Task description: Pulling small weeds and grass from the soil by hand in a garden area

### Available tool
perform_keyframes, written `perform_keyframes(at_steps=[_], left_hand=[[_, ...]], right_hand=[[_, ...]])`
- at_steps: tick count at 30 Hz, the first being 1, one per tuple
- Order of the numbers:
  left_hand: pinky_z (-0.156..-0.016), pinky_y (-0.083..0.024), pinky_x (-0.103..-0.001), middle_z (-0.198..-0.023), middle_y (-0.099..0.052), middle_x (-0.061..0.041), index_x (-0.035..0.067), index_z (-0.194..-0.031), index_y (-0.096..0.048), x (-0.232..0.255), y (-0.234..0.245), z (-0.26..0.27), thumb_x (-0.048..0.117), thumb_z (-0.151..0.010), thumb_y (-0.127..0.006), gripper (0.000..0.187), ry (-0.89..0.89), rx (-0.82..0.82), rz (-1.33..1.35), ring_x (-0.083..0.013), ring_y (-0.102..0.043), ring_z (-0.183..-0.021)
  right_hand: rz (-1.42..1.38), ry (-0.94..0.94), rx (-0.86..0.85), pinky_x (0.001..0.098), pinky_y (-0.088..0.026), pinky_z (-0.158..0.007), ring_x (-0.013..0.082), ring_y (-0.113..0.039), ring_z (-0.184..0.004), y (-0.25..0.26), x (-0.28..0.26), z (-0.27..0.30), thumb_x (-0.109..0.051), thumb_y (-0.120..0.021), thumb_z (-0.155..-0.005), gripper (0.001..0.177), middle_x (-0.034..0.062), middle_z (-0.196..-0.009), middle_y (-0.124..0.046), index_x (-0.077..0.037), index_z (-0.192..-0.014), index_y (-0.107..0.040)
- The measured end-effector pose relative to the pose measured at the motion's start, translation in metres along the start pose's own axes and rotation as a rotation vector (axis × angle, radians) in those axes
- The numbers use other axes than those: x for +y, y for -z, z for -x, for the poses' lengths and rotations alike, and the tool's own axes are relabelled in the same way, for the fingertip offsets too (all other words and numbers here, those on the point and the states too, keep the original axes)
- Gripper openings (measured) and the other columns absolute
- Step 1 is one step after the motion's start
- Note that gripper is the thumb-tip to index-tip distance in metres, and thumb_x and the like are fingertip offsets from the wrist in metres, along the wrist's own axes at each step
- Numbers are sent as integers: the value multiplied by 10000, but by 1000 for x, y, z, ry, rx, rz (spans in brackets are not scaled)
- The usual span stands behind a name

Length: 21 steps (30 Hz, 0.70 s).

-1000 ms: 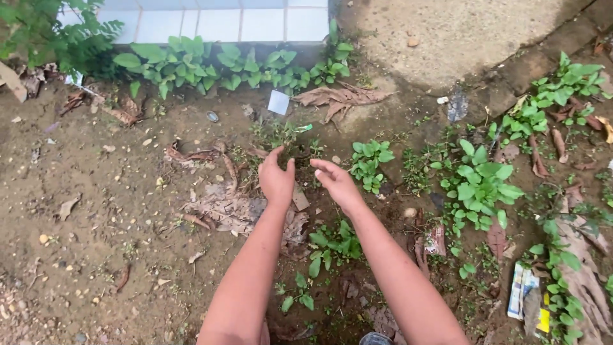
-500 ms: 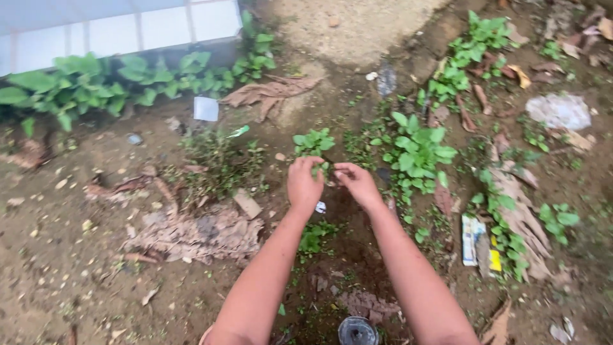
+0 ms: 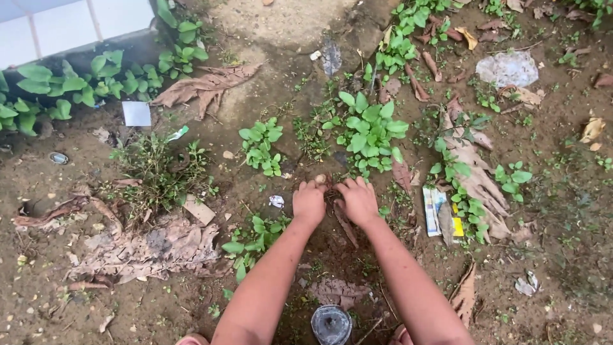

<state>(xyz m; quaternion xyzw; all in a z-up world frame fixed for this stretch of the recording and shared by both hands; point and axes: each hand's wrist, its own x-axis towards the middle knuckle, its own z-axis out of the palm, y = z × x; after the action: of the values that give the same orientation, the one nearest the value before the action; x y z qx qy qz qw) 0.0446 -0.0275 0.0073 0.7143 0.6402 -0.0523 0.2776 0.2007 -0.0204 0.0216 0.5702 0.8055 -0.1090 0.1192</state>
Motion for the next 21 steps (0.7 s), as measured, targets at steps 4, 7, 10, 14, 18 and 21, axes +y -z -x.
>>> perform_keyframes(at_steps=[4,7,10,14,18,21], left_hand=[[-906,-458,-353,-1132,-529,4,229,-1108,-620,-2,-30,-17,345,-827,-673,308,17,53,-24,-208,-458,-1132],[-871,-466,-352,-1091,-531,13,269,-1078,-619,2,-26,-15,272,-842,-660,239,22,90,13,-205,-477,-1089],[-835,-478,-345,-1068,-547,9,282,-1055,-653,1,-29,-18,265,-845,-657,211,32,141,42,-209,-493,-1055],[-803,-480,-306,-993,-590,52,324,-943,-697,-6,-29,-22,314,-832,-647,123,45,233,-99,-176,-517,-1003],[-751,-478,-305,-868,-571,79,319,-810,-692,-17,-36,-26,393,-785,-664,83,-4,361,-89,-167,-528,-911],[-737,-487,-295,-856,-555,107,339,-815,-674,-20,-26,-21,374,-775,-687,55,-46,396,-50,-149,-523,-890]], right_hand=[[42,-9,46,337,-404,-837,156,-484,-1003,-25,5,-4,-383,-619,-838,197,-82,-953,-569,-282,-1007,-606],[-27,-30,90,344,-396,-831,151,-505,-968,-10,-2,-3,-339,-579,-839,115,-78,-886,-568,-286,-938,-603],[-129,-50,107,361,-389,-820,165,-521,-953,7,-9,-2,-339,-593,-822,124,-75,-880,-588,-288,-929,-629],[-148,-43,102,356,-372,-817,156,-530,-935,15,-16,-6,-326,-602,-809,124,-80,-845,-594,-269,-909,-647],[-176,-23,128,374,-367,-822,177,-547,-919,11,-17,-11,-308,-603,-771,129,-54,-805,-593,-261,-878,-658],[-205,-37,161,377,-371,-813,177,-556,-874,30,-23,-7,-305,-614,-749,139,-57,-761,-583,-253,-869,-662]])
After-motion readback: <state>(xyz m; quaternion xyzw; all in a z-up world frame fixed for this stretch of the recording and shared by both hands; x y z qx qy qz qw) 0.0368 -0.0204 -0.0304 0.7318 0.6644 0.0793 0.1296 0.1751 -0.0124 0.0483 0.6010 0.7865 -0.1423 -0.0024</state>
